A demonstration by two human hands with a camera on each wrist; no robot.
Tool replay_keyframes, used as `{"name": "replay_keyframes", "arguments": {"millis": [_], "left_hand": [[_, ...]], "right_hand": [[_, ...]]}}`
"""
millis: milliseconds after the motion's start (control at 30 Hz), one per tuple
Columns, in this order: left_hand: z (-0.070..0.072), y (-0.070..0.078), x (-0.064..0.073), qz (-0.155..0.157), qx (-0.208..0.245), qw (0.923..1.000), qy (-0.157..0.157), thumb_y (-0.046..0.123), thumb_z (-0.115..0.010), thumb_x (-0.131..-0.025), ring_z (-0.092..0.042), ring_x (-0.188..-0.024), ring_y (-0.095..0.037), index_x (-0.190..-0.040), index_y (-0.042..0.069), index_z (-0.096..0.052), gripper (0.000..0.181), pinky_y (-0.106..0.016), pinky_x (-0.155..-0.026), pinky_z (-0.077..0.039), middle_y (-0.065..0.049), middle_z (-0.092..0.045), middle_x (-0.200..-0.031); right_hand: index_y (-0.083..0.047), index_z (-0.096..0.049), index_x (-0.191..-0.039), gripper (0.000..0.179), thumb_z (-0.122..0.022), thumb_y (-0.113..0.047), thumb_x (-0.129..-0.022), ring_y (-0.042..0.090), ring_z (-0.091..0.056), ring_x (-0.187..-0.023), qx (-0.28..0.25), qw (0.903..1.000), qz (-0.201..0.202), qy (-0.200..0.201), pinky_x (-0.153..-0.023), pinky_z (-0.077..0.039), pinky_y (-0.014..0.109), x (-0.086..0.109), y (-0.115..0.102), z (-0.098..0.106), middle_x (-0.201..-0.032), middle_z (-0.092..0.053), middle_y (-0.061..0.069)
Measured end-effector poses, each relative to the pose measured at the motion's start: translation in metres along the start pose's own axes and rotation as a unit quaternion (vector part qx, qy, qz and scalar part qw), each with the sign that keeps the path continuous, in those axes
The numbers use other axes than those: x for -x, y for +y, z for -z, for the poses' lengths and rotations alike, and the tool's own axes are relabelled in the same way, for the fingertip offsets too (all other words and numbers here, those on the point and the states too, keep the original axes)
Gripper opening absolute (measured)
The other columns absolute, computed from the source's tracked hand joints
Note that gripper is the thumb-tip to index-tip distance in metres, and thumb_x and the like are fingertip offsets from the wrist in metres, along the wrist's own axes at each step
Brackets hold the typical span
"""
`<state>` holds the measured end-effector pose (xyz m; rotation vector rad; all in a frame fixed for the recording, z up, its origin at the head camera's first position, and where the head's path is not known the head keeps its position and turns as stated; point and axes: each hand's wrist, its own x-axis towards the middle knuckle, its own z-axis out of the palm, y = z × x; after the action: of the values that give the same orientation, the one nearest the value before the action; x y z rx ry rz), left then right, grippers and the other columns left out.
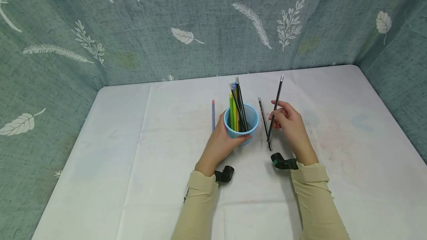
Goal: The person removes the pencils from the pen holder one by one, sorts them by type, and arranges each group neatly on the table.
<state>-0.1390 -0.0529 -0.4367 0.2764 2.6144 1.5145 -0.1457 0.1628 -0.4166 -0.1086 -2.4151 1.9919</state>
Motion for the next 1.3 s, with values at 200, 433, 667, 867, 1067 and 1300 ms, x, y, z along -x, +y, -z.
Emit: {"name": "replay_keyframes", "arguments": {"millis": [200, 433, 667, 867, 1067, 1300], "left_hand": [[0.000, -0.001, 0.000, -0.003, 0.000, 1.0000, 0.000, 0.054, -0.077, -0.065, -0.045, -0.120, -0.017, -0.143, 0.027, -0.021, 0.099, -0.044, -0.099, -0.039, 0.001, -0.045, -0.134], [0.000, -0.001, -0.001, -0.001, 0.002, 1.0000, -0.002, 0.054, -0.077, -0.065, -0.045, -0.120, -0.017, -0.143, 0.028, -0.021, 0.099, -0.044, -0.098, -0.039, 0.001, -0.045, -0.134], [0.000, 0.000, 0.000, 0.002, 0.003, 1.0000, -0.002, 0.055, -0.077, -0.064, -0.045, -0.120, -0.017, -0.143, 0.027, -0.021, 0.101, -0.044, -0.098, -0.039, 0.001, -0.045, -0.134], [0.001, 0.000, -0.001, 0.000, 0.000, 1.0000, -0.001, 0.055, -0.077, -0.064, -0.045, -0.120, -0.017, -0.143, 0.026, -0.021, 0.101, -0.043, -0.098, -0.039, 0.001, -0.045, -0.134], [0.001, 0.000, -0.001, -0.004, 0.002, 1.0000, 0.001, 0.055, -0.077, -0.064, -0.045, -0.119, -0.016, -0.143, 0.026, -0.022, 0.100, -0.043, -0.099, -0.039, 0.001, -0.046, -0.133], [0.001, -0.002, -0.001, -0.004, 0.008, 1.0000, -0.001, 0.054, -0.077, -0.063, -0.045, -0.119, -0.015, -0.142, 0.027, -0.022, 0.100, -0.042, -0.099, -0.039, 0.002, -0.046, -0.133]], "right_hand": [[-0.008, -0.046, -0.132, 0.039, -0.042, -0.011, -0.093, 0.014, -0.048, -0.062, 0.031, 0.9991, -0.019, -0.021, -0.059, -0.046, 0.026, -0.002, 0.004, 0.003, -0.087, -0.058, 0.014], [-0.011, -0.045, -0.134, 0.042, -0.041, -0.009, -0.092, 0.013, -0.047, -0.060, 0.076, 0.9962, -0.033, -0.028, -0.058, -0.044, 0.028, -0.004, 0.011, 0.007, -0.090, -0.058, 0.013], [-0.012, -0.042, -0.137, 0.044, -0.040, -0.011, -0.093, 0.015, -0.048, -0.064, 0.107, 0.9922, -0.049, -0.039, -0.060, -0.043, 0.029, -0.005, 0.013, 0.007, -0.094, -0.058, 0.014], [-0.014, -0.037, -0.140, 0.047, -0.039, -0.014, -0.093, 0.017, -0.049, -0.065, 0.140, 0.9868, -0.062, -0.051, -0.058, -0.042, 0.027, -0.005, 0.015, 0.008, -0.097, -0.058, 0.014], [-0.013, -0.035, -0.142, 0.050, -0.041, -0.015, -0.092, 0.018, -0.050, -0.065, 0.166, 0.9819, -0.068, -0.061, -0.058, -0.041, 0.027, -0.006, 0.017, 0.008, -0.102, -0.057, 0.013], [-0.011, -0.035, -0.141, 0.052, -0.044, -0.016, -0.091, 0.017, -0.051, -0.064, 0.190, 0.9766, -0.071, -0.070, -0.056, -0.041, 0.026, -0.005, 0.020, 0.008, -0.102, -0.056, 0.013]]}}
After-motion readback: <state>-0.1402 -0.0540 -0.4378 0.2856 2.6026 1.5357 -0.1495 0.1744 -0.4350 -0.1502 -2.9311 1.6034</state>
